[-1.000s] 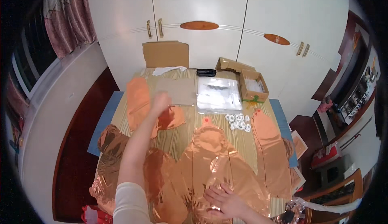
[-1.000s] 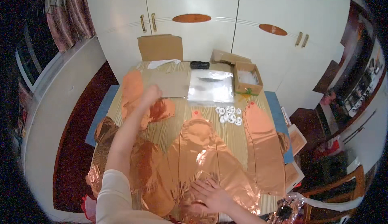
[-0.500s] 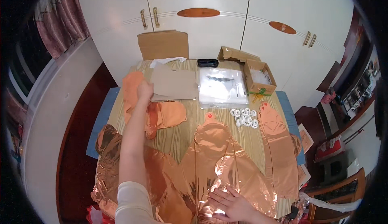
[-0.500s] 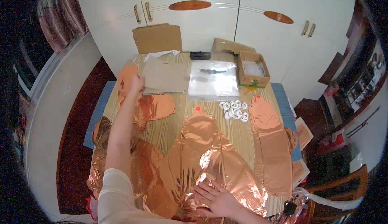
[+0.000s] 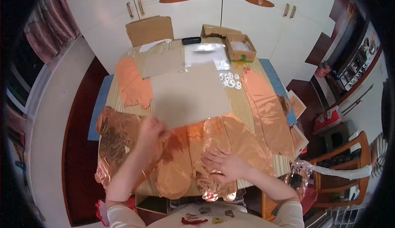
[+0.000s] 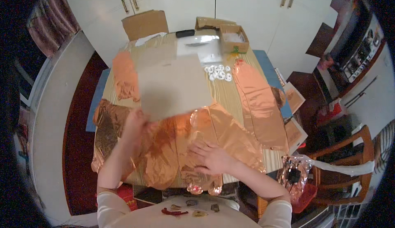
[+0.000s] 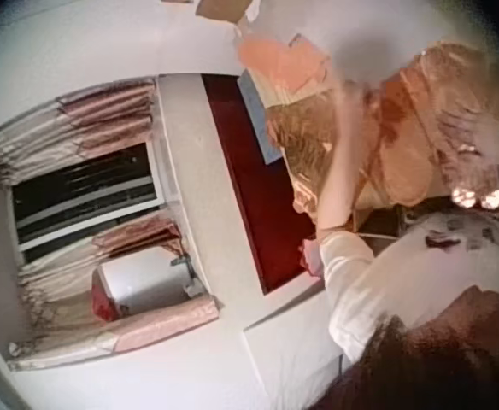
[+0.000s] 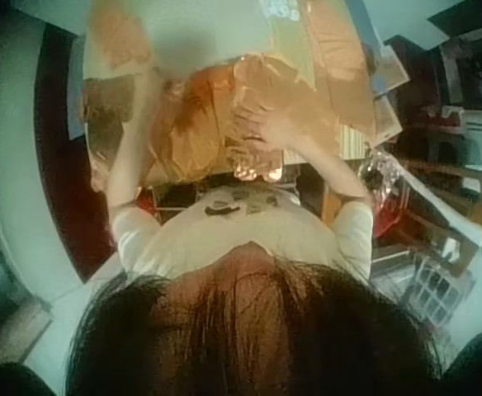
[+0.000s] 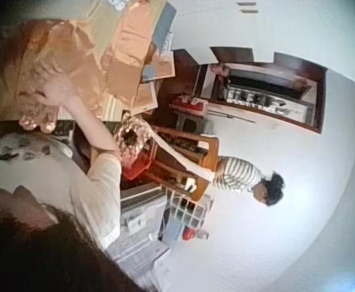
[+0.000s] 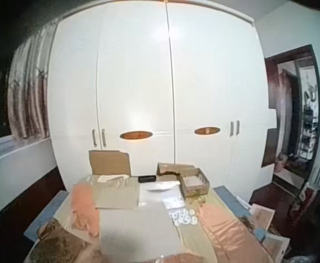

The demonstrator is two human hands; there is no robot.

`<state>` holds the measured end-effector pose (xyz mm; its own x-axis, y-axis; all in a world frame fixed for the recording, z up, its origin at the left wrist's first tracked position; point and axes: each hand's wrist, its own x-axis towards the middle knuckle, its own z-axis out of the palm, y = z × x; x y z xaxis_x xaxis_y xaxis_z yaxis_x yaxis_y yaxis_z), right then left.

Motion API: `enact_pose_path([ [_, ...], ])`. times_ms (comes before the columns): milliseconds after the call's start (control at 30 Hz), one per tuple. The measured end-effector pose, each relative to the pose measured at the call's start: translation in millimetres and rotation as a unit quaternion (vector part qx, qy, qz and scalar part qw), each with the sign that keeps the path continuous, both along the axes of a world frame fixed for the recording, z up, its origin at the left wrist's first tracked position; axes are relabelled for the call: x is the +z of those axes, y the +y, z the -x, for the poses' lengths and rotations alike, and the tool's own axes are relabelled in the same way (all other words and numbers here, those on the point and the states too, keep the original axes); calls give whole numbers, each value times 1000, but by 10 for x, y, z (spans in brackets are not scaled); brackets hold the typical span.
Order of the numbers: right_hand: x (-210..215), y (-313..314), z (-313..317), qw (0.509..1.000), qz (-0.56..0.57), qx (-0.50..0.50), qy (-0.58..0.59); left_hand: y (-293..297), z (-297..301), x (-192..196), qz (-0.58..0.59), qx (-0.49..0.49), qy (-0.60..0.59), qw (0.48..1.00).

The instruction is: Folding large gold-colored foil balloons and inserting them into cardboard packaging sleeves.

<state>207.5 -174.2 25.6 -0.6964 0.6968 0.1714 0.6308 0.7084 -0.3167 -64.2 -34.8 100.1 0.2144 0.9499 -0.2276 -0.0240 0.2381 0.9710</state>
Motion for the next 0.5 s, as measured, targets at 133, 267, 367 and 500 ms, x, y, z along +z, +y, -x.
enact_pose_path([
  [133,179,-130,20,998,-22,43,36,-570,-66,-328,77,-56,-30,995],
  [267,310,-80,-215,988,-90,22,126,-688,-29,-562,99,-92,8,991],
  [367,436,-5,-337,985,-18,-128,111,-691,-2,-447,127,-122,169,970],
  [500,85,39,-593,990,-13,-132,50,-698,62,-385,-211,-165,469,842],
])
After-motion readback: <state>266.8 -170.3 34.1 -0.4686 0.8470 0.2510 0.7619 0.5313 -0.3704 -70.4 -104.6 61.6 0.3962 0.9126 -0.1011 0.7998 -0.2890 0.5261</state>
